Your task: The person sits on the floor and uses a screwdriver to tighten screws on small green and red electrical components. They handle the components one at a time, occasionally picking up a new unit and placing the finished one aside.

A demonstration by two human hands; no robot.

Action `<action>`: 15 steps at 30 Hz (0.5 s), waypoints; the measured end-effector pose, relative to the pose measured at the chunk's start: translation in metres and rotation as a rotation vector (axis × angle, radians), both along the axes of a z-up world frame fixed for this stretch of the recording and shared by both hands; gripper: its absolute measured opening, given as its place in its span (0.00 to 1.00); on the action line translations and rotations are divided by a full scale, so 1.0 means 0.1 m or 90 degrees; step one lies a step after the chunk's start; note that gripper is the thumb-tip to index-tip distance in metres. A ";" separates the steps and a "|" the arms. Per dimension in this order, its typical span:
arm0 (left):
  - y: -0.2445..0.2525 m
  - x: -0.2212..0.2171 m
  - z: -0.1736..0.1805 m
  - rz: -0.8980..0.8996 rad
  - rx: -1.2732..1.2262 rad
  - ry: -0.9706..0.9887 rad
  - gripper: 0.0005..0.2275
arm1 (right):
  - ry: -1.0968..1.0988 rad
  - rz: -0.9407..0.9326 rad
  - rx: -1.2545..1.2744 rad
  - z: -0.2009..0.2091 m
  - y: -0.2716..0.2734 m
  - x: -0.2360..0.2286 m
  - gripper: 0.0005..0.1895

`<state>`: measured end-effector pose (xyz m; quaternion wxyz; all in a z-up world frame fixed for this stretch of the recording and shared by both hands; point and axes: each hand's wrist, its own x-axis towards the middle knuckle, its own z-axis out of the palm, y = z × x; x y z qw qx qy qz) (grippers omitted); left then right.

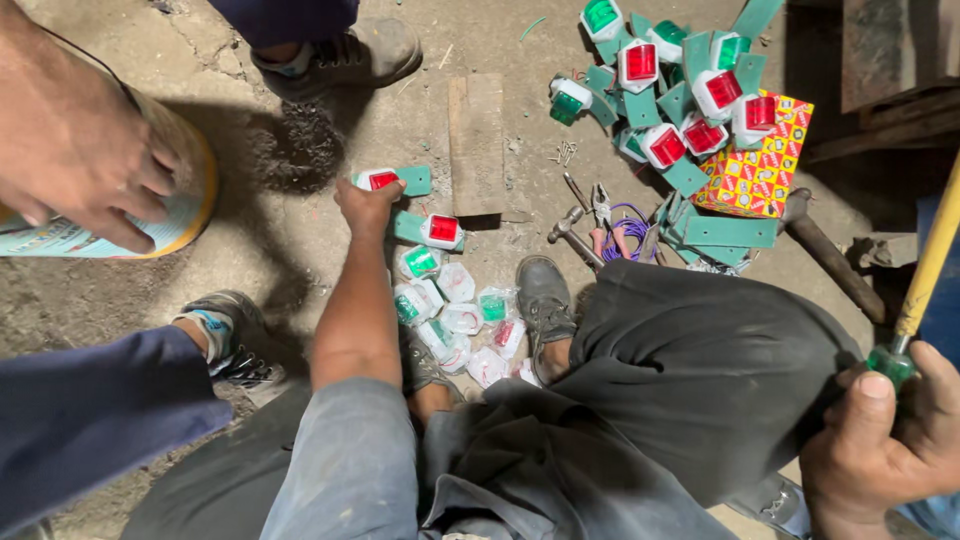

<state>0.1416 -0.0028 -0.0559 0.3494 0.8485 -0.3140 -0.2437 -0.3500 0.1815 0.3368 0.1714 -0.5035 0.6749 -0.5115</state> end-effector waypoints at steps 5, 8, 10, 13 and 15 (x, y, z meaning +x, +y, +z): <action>0.03 -0.11 0.39 -0.087 -0.103 -0.001 0.42 | 0.013 0.016 -0.029 -0.01 0.00 -0.03 0.19; 0.10 -0.15 0.84 -0.151 -0.153 -0.024 0.41 | 0.007 0.020 -0.034 -0.07 0.00 -0.10 0.18; 0.18 -0.21 1.12 -0.189 -0.189 0.015 0.40 | 0.004 0.025 -0.033 -0.12 0.02 -0.19 0.18; 0.34 -0.34 1.44 -0.154 -0.301 0.258 0.40 | 0.016 0.057 -0.036 -0.20 0.02 -0.32 0.17; 0.48 -0.43 1.60 -0.124 -0.382 0.428 0.35 | 0.046 0.089 -0.055 -0.22 0.03 -0.34 0.15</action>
